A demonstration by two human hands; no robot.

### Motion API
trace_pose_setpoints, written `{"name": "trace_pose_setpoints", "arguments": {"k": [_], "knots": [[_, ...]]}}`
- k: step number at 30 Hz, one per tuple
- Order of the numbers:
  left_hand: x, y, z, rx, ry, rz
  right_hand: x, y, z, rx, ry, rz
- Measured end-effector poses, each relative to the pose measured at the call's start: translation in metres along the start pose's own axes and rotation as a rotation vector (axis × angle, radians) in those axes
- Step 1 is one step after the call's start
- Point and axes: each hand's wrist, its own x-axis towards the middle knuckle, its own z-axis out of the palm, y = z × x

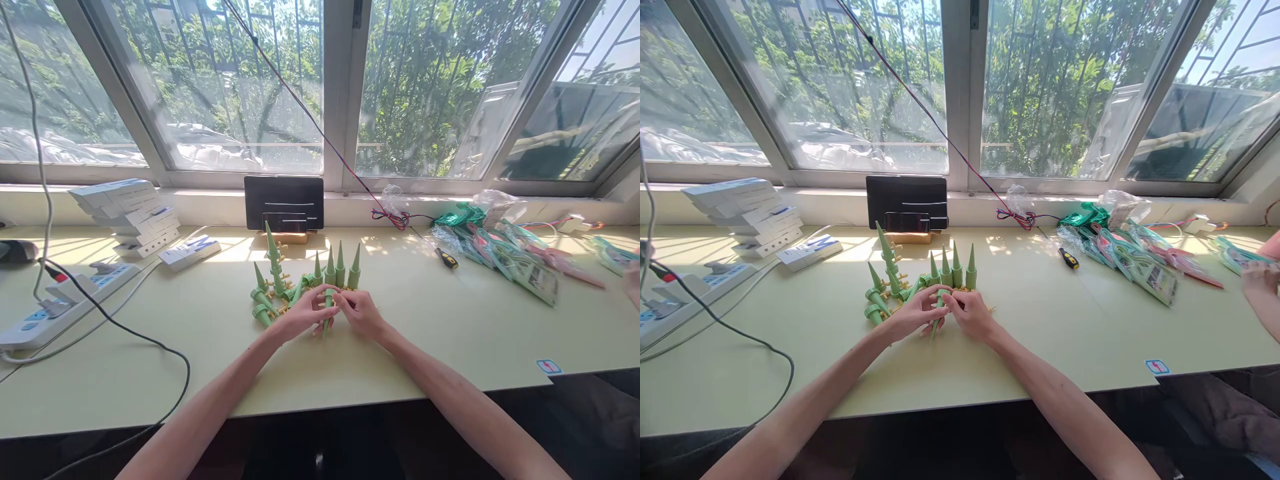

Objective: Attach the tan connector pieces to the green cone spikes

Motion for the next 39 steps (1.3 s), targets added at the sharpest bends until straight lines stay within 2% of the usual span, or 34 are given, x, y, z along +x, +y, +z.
{"name": "trace_pose_setpoints", "arguments": {"k": [27,39], "knots": [[-0.0004,0.0013,-0.0015,-0.041,0.067,-0.032,-0.0003,0.0032,0.001,-0.004,-0.016,0.003],[0.0014,-0.0014,0.0004,0.016,0.11,-0.019,-0.0007,0.0033,0.0021,-0.058,-0.013,0.012]]}}
